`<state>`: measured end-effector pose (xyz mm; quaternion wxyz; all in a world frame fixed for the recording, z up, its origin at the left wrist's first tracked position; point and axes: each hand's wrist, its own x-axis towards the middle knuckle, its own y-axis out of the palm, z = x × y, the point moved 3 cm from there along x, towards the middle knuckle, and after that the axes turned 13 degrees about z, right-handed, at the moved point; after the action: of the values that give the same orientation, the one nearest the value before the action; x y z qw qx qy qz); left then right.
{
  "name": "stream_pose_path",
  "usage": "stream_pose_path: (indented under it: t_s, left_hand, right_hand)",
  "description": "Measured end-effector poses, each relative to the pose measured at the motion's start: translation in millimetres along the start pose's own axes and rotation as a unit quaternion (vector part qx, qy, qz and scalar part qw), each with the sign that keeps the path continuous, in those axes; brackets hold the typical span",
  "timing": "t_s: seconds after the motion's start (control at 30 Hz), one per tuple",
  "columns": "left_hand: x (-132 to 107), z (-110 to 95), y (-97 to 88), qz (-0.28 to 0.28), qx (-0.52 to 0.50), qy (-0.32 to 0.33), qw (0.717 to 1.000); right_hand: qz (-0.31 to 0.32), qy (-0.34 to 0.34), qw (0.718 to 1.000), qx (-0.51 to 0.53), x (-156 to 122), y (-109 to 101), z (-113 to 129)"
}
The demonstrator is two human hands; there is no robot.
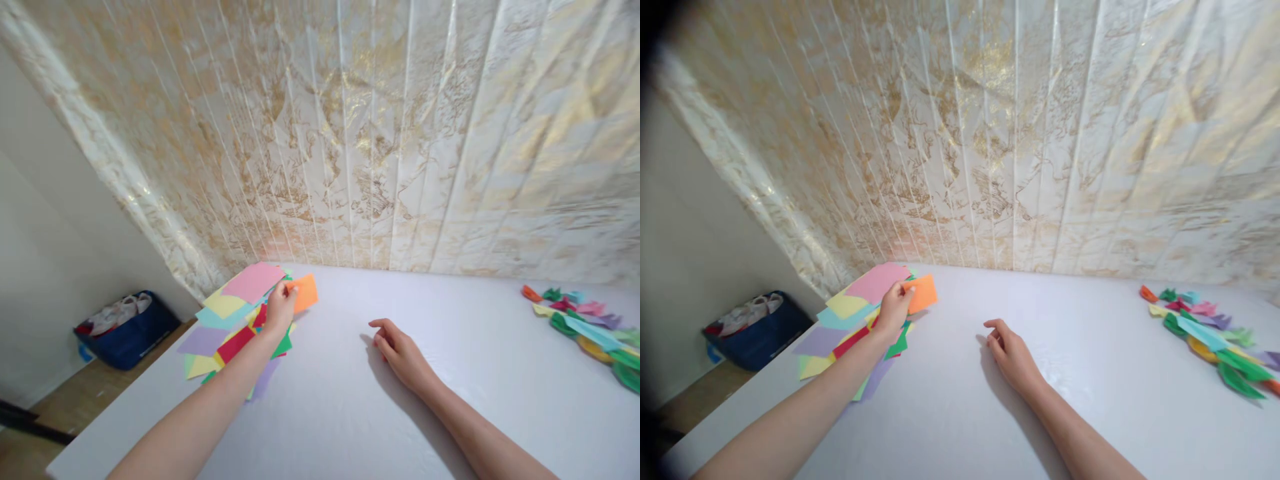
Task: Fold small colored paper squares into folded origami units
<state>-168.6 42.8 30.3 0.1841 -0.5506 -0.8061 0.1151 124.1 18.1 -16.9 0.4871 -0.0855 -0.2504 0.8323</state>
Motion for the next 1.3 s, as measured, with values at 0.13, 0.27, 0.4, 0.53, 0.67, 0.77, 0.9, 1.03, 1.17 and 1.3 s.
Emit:
stream_pose_path:
  t_s: [0.13, 0.27, 0.4, 0.53, 0.67, 0.77, 0.9, 1.03, 1.17, 1.3]
  left_hand:
    - [-30, -25, 87.8, 0.143, -0.131, 0.013, 0.981]
    - [-46, -33, 146.7, 0.225, -0.217, -0.01, 0.95]
    - [-41, -27, 165.4, 0.253, -0.259, -0.026, 0.932]
    - [-37, -17, 162.7, 0.273, -0.289, -0.033, 0.917]
    - [-37, -12, 160.7, 0.293, -0.307, -0.046, 0.904]
    - [-35, -14, 161.1, 0.283, -0.306, -0.055, 0.907]
    - [-35, -17, 162.7, 0.277, -0.318, -0.055, 0.905]
    - [-37, -17, 163.8, 0.291, -0.334, -0.06, 0.895]
    - [-39, -18, 163.5, 0.316, -0.335, -0.053, 0.886]
    - [-42, -22, 162.1, 0.336, -0.254, -0.029, 0.907]
  right_hand:
    - [-0.062, -0.019, 0.997, 0.031, -1, -9, 3]
    - [-0.135, -0.009, 0.99, 0.045, -2, -24, -6]
    - [-0.137, -0.002, 0.99, 0.044, 0, -29, -17]
    - [-0.095, -0.039, 0.993, 0.051, 5, -25, -21]
    - [-0.05, -0.042, 0.996, 0.06, 7, -24, -20]
    - [-0.033, -0.028, 0.997, 0.063, 7, -26, -14]
    - [-0.027, -0.006, 0.998, 0.063, 7, -27, -6]
    - [-0.04, 0.004, 0.994, 0.104, 8, -27, -10]
    - [-0.097, 0.018, 0.981, 0.166, 10, -29, -22]
    - [-0.144, 0.02, 0.97, 0.196, 10, -33, -24]
